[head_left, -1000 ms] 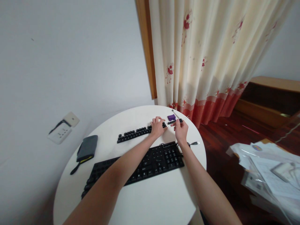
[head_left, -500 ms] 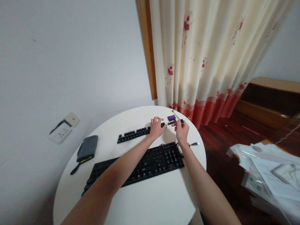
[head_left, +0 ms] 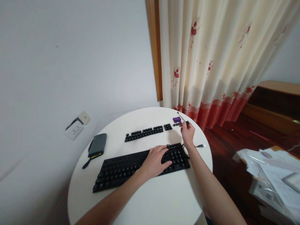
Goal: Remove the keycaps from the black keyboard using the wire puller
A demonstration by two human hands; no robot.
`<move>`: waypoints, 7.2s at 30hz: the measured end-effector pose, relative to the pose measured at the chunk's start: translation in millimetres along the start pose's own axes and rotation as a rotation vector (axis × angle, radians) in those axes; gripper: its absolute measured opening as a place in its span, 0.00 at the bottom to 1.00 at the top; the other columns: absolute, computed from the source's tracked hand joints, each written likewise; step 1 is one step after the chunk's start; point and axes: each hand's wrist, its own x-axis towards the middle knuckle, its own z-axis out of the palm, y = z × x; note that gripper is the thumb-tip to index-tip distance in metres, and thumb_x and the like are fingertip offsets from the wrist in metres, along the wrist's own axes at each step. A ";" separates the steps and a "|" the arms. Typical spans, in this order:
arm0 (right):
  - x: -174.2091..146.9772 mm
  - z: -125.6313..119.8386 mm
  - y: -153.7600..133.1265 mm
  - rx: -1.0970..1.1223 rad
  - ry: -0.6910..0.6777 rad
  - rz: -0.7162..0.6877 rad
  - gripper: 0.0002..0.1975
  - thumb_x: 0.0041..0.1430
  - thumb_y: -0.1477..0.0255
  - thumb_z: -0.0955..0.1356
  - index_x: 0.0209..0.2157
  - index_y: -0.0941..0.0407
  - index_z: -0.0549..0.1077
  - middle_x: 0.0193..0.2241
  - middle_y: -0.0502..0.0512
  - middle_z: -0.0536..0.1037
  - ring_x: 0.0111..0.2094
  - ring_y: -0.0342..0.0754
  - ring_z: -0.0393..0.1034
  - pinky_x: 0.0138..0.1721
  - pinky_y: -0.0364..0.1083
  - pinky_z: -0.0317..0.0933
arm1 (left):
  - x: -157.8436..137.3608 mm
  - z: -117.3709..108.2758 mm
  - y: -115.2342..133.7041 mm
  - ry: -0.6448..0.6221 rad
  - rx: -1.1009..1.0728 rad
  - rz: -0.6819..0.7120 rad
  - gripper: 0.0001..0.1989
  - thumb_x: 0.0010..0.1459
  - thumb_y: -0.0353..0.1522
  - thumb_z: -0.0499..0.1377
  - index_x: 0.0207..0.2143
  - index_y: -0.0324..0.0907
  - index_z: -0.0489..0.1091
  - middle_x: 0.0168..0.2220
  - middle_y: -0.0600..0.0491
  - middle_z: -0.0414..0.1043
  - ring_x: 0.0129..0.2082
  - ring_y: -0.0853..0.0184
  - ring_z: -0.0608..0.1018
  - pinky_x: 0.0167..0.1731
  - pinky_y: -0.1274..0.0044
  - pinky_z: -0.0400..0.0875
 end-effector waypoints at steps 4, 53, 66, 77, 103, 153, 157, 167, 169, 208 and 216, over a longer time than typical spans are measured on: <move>-6.8 1.9 -6.0 -0.059 -0.041 -0.047 0.14 0.57 0.60 0.68 0.27 0.57 0.70 0.18 0.48 0.72 0.17 0.41 0.60 0.20 0.42 0.55 | -8.3 12.4 12.7 -0.010 -0.021 0.023 0.27 0.56 0.46 0.61 0.57 0.52 0.65 0.60 0.52 0.64 0.61 0.59 0.64 0.59 0.66 0.60; -73.4 -55.7 -30.4 -0.570 -0.918 -0.379 0.13 0.67 0.67 0.63 0.27 0.54 0.65 0.25 0.51 0.70 0.29 0.48 0.65 0.33 0.45 0.57 | -16.5 15.9 13.3 0.085 -0.119 0.032 0.15 0.65 0.35 0.54 0.54 0.45 0.64 0.53 0.51 0.70 0.56 0.61 0.68 0.56 0.65 0.62; -78.9 -50.4 -24.2 -0.630 -0.787 -0.254 0.13 0.67 0.66 0.61 0.27 0.53 0.63 0.22 0.49 0.72 0.24 0.47 0.66 0.30 0.45 0.56 | -16.0 21.7 7.8 0.075 -0.135 0.021 0.20 0.65 0.36 0.52 0.59 0.45 0.62 0.57 0.48 0.68 0.60 0.60 0.65 0.58 0.63 0.60; -75.6 -52.2 -18.9 -0.508 -0.696 -0.193 0.14 0.67 0.65 0.61 0.27 0.54 0.66 0.21 0.49 0.73 0.23 0.46 0.67 0.29 0.44 0.59 | -14.1 23.1 7.2 0.103 -0.168 0.017 0.19 0.64 0.34 0.55 0.57 0.46 0.64 0.55 0.50 0.69 0.56 0.61 0.69 0.56 0.65 0.62; -96.4 -46.9 -38.3 -0.561 -0.852 -0.278 0.08 0.67 0.68 0.59 0.33 0.52 0.63 0.24 0.50 0.73 0.25 0.48 0.67 0.29 0.44 0.58 | -12.9 21.4 9.5 0.324 -0.284 -0.014 0.11 0.59 0.25 0.59 0.43 0.44 0.68 0.43 0.53 0.73 0.45 0.63 0.72 0.48 0.68 0.67; -54.3 -66.3 -19.7 -0.290 -0.103 -0.262 0.11 0.67 0.67 0.61 0.30 0.55 0.67 0.25 0.51 0.75 0.25 0.45 0.67 0.30 0.44 0.59 | 190.4 60.8 -26.2 0.272 0.155 -0.271 0.18 0.48 0.42 0.69 0.41 0.48 0.73 0.52 0.50 0.60 0.53 0.55 0.61 0.50 0.65 0.55; -55.6 -65.9 -20.8 -0.317 -0.117 -0.259 0.12 0.67 0.67 0.61 0.30 0.55 0.67 0.24 0.51 0.75 0.25 0.45 0.67 0.30 0.44 0.59 | 194.8 59.3 -28.9 0.278 0.167 -0.303 0.21 0.47 0.44 0.69 0.41 0.47 0.70 0.52 0.50 0.59 0.53 0.55 0.61 0.50 0.65 0.55; -55.9 -65.6 -22.0 -0.357 -0.138 -0.252 0.12 0.67 0.67 0.61 0.29 0.55 0.67 0.24 0.50 0.74 0.25 0.45 0.67 0.29 0.44 0.58 | 204.1 58.5 -36.1 0.293 0.188 -0.345 0.22 0.48 0.45 0.67 0.43 0.47 0.68 0.52 0.48 0.58 0.53 0.54 0.61 0.50 0.64 0.56; -55.8 -65.5 -21.3 -0.356 -0.133 -0.248 0.12 0.67 0.67 0.61 0.30 0.54 0.67 0.23 0.50 0.74 0.24 0.46 0.67 0.28 0.44 0.58 | 205.2 58.3 -37.2 0.290 0.191 -0.348 0.23 0.49 0.45 0.67 0.44 0.47 0.68 0.53 0.48 0.58 0.53 0.53 0.61 0.49 0.64 0.56; -63.6 -62.8 -29.4 -0.463 -0.878 -0.384 0.12 0.66 0.68 0.62 0.29 0.54 0.70 0.27 0.51 0.73 0.30 0.47 0.67 0.35 0.45 0.60 | 41.3 21.3 7.8 -0.021 -0.130 0.009 0.05 0.56 0.35 0.62 0.34 0.43 0.71 0.37 0.51 0.73 0.39 0.61 0.74 0.41 0.71 0.68; -67.0 -62.7 -32.8 -0.561 -0.883 -0.497 0.12 0.67 0.67 0.61 0.29 0.54 0.70 0.27 0.53 0.72 0.31 0.48 0.66 0.36 0.47 0.61 | 45.3 38.1 8.6 0.067 -0.081 -0.046 0.03 0.57 0.31 0.60 0.35 0.42 0.71 0.39 0.50 0.74 0.42 0.60 0.74 0.45 0.68 0.67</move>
